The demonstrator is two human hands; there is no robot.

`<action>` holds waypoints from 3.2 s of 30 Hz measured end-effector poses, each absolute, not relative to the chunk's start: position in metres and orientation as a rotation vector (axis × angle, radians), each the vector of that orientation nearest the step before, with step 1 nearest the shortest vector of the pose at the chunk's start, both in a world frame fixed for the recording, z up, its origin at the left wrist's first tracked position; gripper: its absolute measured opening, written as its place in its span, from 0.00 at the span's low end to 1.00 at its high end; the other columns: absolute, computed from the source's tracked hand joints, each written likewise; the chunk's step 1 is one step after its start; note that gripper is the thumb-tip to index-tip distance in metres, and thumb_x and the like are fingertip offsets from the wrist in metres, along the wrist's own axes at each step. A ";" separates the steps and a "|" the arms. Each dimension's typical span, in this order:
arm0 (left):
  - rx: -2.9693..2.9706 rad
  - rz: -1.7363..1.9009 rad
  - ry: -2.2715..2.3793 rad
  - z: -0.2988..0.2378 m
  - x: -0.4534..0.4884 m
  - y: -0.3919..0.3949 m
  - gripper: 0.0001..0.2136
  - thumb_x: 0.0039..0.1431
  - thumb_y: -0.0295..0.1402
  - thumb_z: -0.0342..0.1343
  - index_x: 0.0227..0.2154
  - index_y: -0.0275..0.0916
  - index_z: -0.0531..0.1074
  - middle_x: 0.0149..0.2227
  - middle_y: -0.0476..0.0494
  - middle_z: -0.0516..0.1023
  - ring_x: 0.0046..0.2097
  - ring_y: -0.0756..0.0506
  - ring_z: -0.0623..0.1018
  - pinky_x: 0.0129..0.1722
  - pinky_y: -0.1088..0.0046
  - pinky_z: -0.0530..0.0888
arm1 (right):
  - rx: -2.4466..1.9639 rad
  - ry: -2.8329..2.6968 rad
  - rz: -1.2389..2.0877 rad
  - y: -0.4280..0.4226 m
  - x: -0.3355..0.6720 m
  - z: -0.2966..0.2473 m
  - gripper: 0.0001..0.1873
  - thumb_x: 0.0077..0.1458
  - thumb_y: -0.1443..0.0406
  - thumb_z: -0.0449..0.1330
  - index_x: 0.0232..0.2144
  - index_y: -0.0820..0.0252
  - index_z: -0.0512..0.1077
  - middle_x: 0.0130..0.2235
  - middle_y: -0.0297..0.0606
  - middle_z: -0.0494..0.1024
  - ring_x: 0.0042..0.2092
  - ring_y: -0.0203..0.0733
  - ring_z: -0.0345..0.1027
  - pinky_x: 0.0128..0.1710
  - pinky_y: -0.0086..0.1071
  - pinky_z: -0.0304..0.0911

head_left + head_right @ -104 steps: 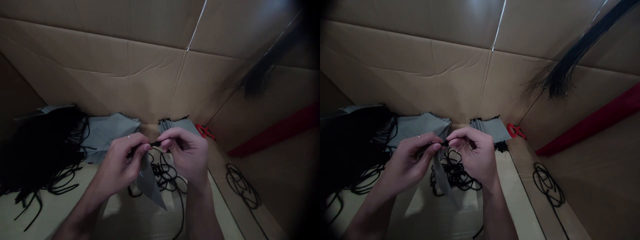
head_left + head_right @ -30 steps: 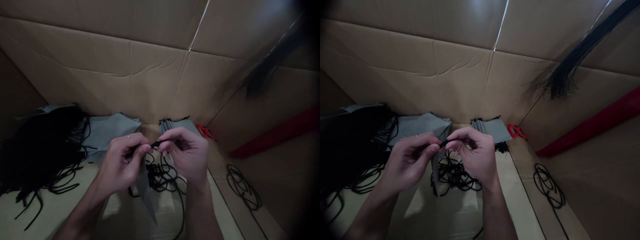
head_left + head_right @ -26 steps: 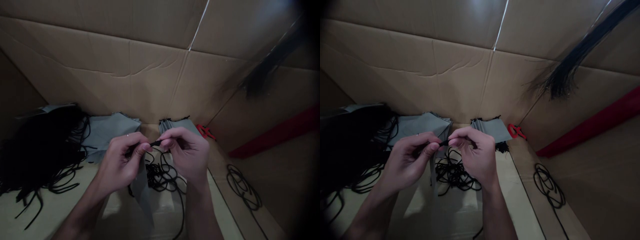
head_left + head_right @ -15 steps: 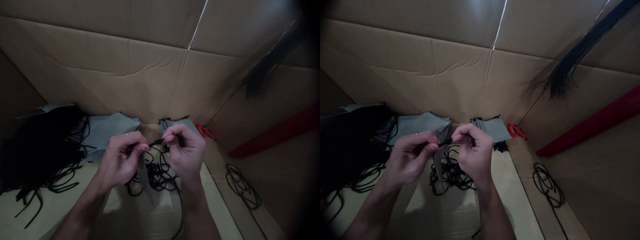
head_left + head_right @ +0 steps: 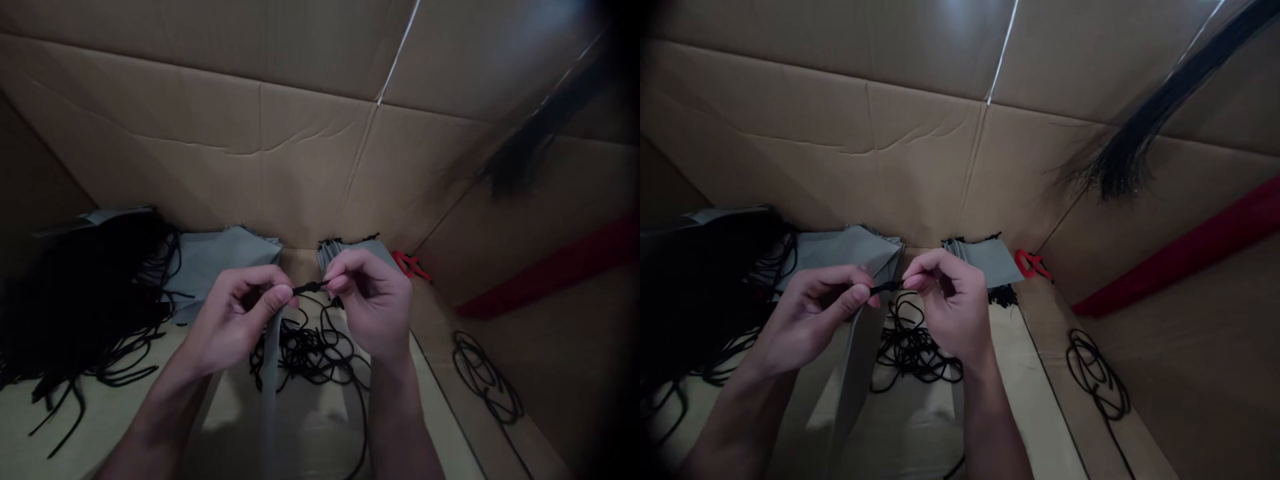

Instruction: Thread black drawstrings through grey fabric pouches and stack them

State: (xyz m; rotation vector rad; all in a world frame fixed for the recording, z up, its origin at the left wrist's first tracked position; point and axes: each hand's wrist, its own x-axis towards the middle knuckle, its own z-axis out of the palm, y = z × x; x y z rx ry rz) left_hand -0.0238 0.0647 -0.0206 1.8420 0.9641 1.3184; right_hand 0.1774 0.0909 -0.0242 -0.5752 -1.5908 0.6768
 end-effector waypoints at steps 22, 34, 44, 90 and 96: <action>1.674 1.156 0.895 -0.020 -0.028 0.068 0.20 0.70 0.49 0.61 0.28 0.37 0.78 0.23 0.50 0.69 0.25 0.51 0.65 0.23 0.77 0.63 | -0.476 -1.526 1.137 0.090 0.169 -0.024 0.11 0.54 0.64 0.78 0.38 0.55 0.81 0.33 0.31 0.84 0.32 0.34 0.80 0.35 0.26 0.79; 1.575 1.379 0.904 -0.019 -0.010 0.060 0.08 0.67 0.37 0.67 0.44 0.40 0.80 0.36 0.46 0.81 0.28 0.53 0.72 0.21 0.80 0.66 | -0.708 -1.749 0.568 0.085 0.179 -0.020 0.04 0.67 0.65 0.67 0.36 0.54 0.79 0.36 0.35 0.81 0.37 0.40 0.75 0.37 0.34 0.73; 1.739 1.632 1.055 -0.027 0.001 0.052 0.06 0.59 0.23 0.67 0.36 0.40 0.81 0.33 0.49 0.83 0.30 0.52 0.80 0.28 0.81 0.78 | -0.692 -1.804 0.480 0.076 0.172 -0.018 0.09 0.66 0.73 0.60 0.34 0.54 0.74 0.33 0.32 0.78 0.34 0.38 0.73 0.34 0.33 0.69; 1.900 1.375 1.083 -0.028 -0.008 0.061 0.11 0.69 0.33 0.61 0.29 0.37 0.78 0.25 0.49 0.77 0.27 0.51 0.73 0.26 0.78 0.68 | -0.625 -1.512 0.701 0.090 0.164 -0.035 0.12 0.63 0.76 0.60 0.31 0.55 0.74 0.31 0.28 0.74 0.30 0.33 0.65 0.30 0.29 0.61; 1.733 1.353 0.999 -0.026 -0.010 0.062 0.10 0.67 0.34 0.63 0.30 0.37 0.80 0.25 0.47 0.79 0.28 0.50 0.75 0.28 0.77 0.71 | -0.517 -1.428 0.903 0.094 0.168 -0.033 0.10 0.67 0.69 0.64 0.31 0.56 0.75 0.29 0.29 0.73 0.27 0.32 0.63 0.27 0.28 0.61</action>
